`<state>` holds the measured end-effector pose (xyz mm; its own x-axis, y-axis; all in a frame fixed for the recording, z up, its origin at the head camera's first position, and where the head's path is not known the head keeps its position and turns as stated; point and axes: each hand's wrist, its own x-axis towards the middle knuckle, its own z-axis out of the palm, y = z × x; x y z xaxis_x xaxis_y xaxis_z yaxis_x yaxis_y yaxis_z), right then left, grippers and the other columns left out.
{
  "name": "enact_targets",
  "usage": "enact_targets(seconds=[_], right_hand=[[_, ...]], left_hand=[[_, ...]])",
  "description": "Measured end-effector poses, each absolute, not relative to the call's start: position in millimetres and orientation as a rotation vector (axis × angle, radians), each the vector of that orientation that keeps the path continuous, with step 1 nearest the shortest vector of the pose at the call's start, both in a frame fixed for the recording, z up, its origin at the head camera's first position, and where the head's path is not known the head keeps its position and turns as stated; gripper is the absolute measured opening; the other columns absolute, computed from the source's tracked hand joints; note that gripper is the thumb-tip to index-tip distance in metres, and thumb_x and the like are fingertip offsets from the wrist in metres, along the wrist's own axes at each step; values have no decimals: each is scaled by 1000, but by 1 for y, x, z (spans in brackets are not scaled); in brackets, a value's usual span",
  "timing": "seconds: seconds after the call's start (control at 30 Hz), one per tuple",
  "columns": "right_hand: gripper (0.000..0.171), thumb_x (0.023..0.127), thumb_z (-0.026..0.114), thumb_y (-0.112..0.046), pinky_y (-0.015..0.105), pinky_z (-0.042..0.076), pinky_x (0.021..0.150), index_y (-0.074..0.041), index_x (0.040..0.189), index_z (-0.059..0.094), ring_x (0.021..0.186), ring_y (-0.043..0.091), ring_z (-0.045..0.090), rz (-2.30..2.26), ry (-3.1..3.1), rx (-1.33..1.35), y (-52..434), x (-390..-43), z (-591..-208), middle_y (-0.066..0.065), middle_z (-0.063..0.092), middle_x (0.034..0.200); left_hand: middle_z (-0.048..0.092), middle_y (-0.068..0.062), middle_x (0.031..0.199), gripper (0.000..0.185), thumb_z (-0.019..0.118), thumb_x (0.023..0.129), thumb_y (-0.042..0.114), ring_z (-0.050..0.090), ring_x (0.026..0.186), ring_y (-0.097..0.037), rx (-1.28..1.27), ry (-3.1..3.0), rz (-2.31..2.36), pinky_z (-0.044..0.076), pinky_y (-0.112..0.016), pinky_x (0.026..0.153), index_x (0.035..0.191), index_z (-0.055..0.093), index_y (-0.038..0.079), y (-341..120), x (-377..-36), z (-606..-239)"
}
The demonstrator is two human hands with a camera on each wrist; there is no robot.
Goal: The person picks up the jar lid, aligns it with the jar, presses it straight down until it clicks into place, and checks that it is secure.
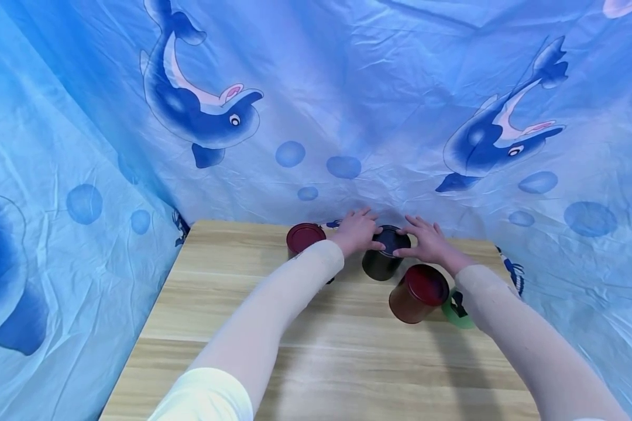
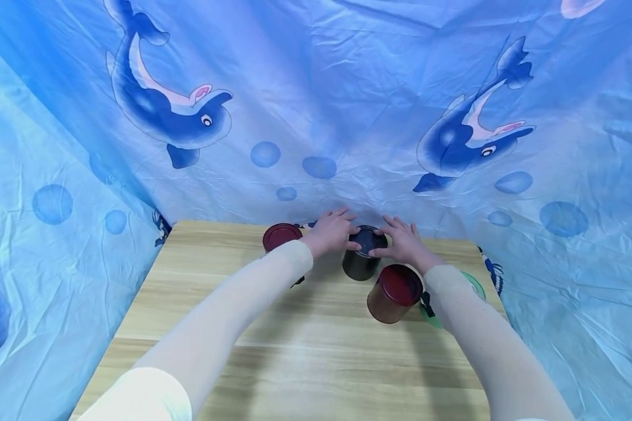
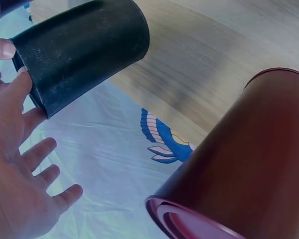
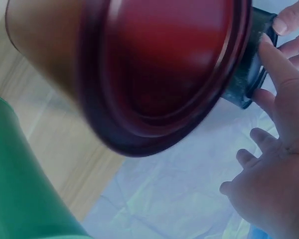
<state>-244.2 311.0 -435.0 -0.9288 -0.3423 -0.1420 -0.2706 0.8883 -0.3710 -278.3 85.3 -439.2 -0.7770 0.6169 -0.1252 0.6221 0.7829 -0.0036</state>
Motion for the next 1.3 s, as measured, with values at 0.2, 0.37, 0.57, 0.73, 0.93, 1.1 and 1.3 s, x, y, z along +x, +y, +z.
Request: enact_targets(seconds=[0.2,0.37,0.57,0.73,0.93,1.1,1.3], right_hand=[[63,92,85,-41,83,4,120,-3,139,68,157,58,14,-474,2846,-479,310,-249,-435,30,23,172],[63,91,85,-42,82,2,120,-5,140,69,157,57,16,-424,2898,-487,314,-250,-434,29,23,172],[67,93,83,-46,81,4,121,-5,143,68,158,55,19,-346,2933,-545,314,-244,-437,28,25,172],[66,94,82,-43,82,6,121,-4,145,67,157,53,23,-333,2970,-612,310,-240,-431,28,31,170],[60,96,80,-41,83,9,120,-4,142,69,156,52,27,-283,2950,-700,300,-237,-404,28,35,168],[59,98,78,-41,81,5,121,-5,143,68,157,52,24,-277,2920,-675,295,-230,-383,27,33,169],[61,99,76,-42,79,0,123,-6,147,65,160,49,19,-320,2932,-694,294,-214,-369,26,32,171]], left_hand=[[41,1,170,61,54,103,69,22,164,-29,973,2857,-118,29,-57,128,154,60,36,85,-279,-442],[42,2,169,62,51,102,73,23,163,-27,997,2882,-214,28,-56,129,153,61,38,90,-282,-438],[35,0,174,64,48,103,73,19,164,-26,1084,2861,-326,25,-54,130,152,62,34,93,-281,-438],[37,-2,173,61,54,104,67,22,164,-28,1119,2857,-290,25,-54,130,150,65,28,79,-281,-425],[40,-6,170,56,61,104,61,26,162,-28,1084,2861,-268,23,-55,131,147,67,26,51,-280,-391],[32,-7,174,61,55,106,62,20,164,-29,1024,2810,-247,17,-55,132,155,59,26,33,-273,-370],[31,-5,175,62,54,106,63,18,165,-28,954,2842,-145,14,-56,133,157,57,28,13,-259,-364]])
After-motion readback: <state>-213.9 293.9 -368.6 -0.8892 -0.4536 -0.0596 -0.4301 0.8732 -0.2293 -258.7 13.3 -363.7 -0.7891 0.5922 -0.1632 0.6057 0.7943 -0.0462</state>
